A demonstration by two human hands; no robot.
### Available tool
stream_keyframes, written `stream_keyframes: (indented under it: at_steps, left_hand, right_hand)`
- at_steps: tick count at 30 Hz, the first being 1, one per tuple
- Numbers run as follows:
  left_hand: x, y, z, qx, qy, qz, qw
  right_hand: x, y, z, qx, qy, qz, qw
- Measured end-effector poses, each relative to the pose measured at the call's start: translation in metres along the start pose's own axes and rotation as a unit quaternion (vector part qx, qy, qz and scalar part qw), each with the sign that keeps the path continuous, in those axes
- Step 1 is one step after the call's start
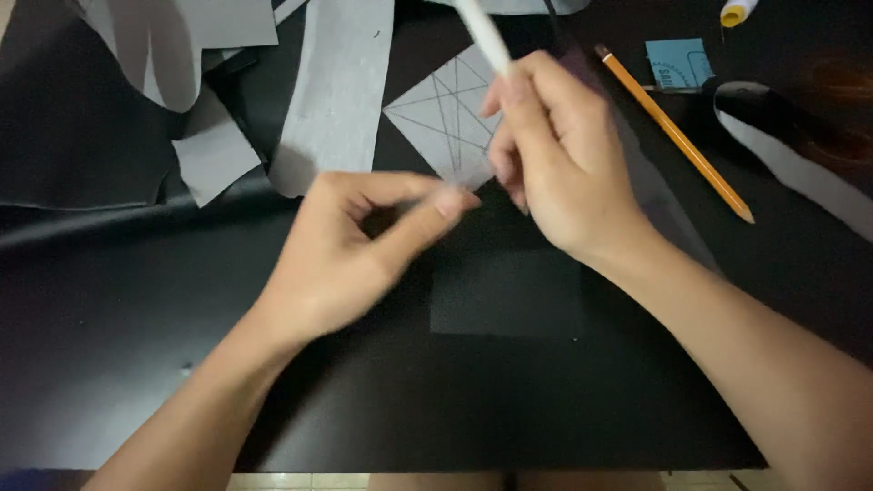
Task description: Using a mallet and a prong punch to create stitching holes in a piece of leather on a workbench.
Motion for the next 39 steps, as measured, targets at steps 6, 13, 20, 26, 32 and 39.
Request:
stream_keyframes:
  at_steps: [6,13,20,26,32,39]
  left_hand:
    - [0.003,-0.012,0.006,-0.028,-0.029,0.076,0.996]
    - [-0.022,0.024,0.003,0.048,0.05,0.073,0.995]
    - [-0.028,0.084,-0.005,0.188,0.034,0.164,0.968]
    - [-0.007,0.106,-0.012,0.207,-0.072,0.131,0.967]
    - [-0.003,0.106,-0.014,0.19,-0.086,0.088,0.974]
    - [-0.012,0.108,-0.012,0.191,-0.024,0.063,0.979]
  right_hand:
    - [-0.001,0.014,0.002,0.066,0.003,0.039,0.997]
    - [-0.009,0.014,-0.005,0.055,0.004,-0.005,0.998]
    - [-0.034,0.008,-0.008,0.044,0.163,-0.106,0.98]
    - [-0.062,0.002,-0.015,-0.001,0.283,-0.3,0.911]
    - [-0.06,0.002,-0.016,-0.004,0.284,-0.312,0.907]
    - [-0.062,0.001,-0.016,-0.008,0.274,-0.319,0.907]
Point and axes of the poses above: each hand's wrist, its own z-axis away from the middle knuckle, its own y-axis out of the palm, x = y × z, the point moved 10 cm from there along -z, towards the middle knuckle, and after that the axes turned 6 degrees about -x, right-handed, at the moved point
